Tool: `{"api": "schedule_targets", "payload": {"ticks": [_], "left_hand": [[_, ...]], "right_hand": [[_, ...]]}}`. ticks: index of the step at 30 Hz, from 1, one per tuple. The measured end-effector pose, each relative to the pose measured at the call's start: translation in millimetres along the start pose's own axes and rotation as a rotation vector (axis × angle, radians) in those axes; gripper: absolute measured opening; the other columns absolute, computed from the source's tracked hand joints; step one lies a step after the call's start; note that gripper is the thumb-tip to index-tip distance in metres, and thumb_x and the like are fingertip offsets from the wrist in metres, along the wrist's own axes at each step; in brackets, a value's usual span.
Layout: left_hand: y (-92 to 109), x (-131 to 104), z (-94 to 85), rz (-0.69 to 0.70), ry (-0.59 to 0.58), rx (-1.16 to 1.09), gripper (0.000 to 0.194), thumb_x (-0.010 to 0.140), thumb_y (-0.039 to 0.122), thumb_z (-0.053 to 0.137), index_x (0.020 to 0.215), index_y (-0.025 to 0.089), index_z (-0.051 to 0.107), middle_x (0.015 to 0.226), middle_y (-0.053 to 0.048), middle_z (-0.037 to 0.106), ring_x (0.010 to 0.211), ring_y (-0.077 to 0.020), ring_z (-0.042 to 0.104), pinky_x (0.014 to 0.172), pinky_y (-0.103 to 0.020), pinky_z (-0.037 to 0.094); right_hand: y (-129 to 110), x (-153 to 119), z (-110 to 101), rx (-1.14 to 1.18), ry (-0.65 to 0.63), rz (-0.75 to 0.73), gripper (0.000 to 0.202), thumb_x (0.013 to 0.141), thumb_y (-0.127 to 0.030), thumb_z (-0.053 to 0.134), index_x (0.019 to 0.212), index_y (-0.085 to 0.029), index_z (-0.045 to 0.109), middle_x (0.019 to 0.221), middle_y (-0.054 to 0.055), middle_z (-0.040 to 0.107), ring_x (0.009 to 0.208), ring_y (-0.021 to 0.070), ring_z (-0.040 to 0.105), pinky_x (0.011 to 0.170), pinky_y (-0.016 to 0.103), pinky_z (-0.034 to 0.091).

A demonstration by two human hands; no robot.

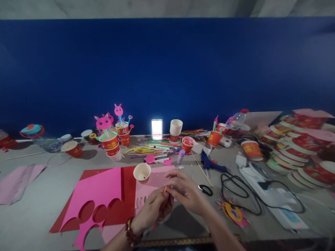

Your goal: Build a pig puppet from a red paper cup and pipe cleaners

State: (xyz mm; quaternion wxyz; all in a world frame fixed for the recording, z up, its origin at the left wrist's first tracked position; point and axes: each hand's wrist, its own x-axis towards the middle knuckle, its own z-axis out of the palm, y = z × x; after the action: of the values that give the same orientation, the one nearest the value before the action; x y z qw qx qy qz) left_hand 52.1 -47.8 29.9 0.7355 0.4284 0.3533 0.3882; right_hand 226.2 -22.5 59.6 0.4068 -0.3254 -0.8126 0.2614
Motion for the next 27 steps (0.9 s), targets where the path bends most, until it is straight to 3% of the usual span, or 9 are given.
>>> {"api": "schedule_targets", "payload": {"ticks": [5,11,16,27], "left_hand": [[-6,0,-8.2,-0.124,-0.035,-0.022,0.042,0.088,0.06,0.053,0.079,0.019,0.054,0.048,0.008,0.045,0.036,-0.0053,0.023,0.036,-0.02,0.012],[-2,-2,-8.0,-0.123,-0.033,-0.029,0.043,0.086,0.062,0.056,0.077,0.02,0.051,0.047,0.008,0.045,0.035,-0.0046,0.021,0.033,-0.018,0.011],[3,-1,-5.4,-0.114,-0.037,0.0,0.048,0.085,0.067,0.058,0.077,0.02,0.052,0.047,0.008,0.044,0.036,-0.0043,0.022,0.035,-0.019,0.011],[6,-1,-8.1,-0.119,-0.026,0.048,0.049,0.084,0.067,0.058,0.079,0.019,0.054,0.049,0.007,0.046,0.038,-0.0056,0.028,0.037,-0.021,0.013]], "right_hand": [[7,-1,2,0.072,-0.01,0.033,0.019,0.096,-0.025,0.064,0.115,-0.025,0.063,0.115,0.008,0.069,0.11,0.022,0.064,0.096,0.034,0.049],[8,2,-6,0.085,-0.055,0.044,0.026,0.093,-0.033,0.067,0.117,-0.023,0.063,0.112,0.009,0.071,0.106,0.0228,0.066,0.094,0.034,0.051],[1,12,-15,0.047,-0.092,-0.039,0.02,0.096,-0.023,0.059,0.115,-0.023,0.065,0.116,0.01,0.071,0.113,0.0235,0.064,0.101,0.039,0.048],[3,24,-20,0.035,-0.2,-0.145,0.014,0.097,-0.017,0.055,0.101,-0.022,0.068,0.107,0.008,0.072,0.103,0.0205,0.066,0.088,0.033,0.051]]}}
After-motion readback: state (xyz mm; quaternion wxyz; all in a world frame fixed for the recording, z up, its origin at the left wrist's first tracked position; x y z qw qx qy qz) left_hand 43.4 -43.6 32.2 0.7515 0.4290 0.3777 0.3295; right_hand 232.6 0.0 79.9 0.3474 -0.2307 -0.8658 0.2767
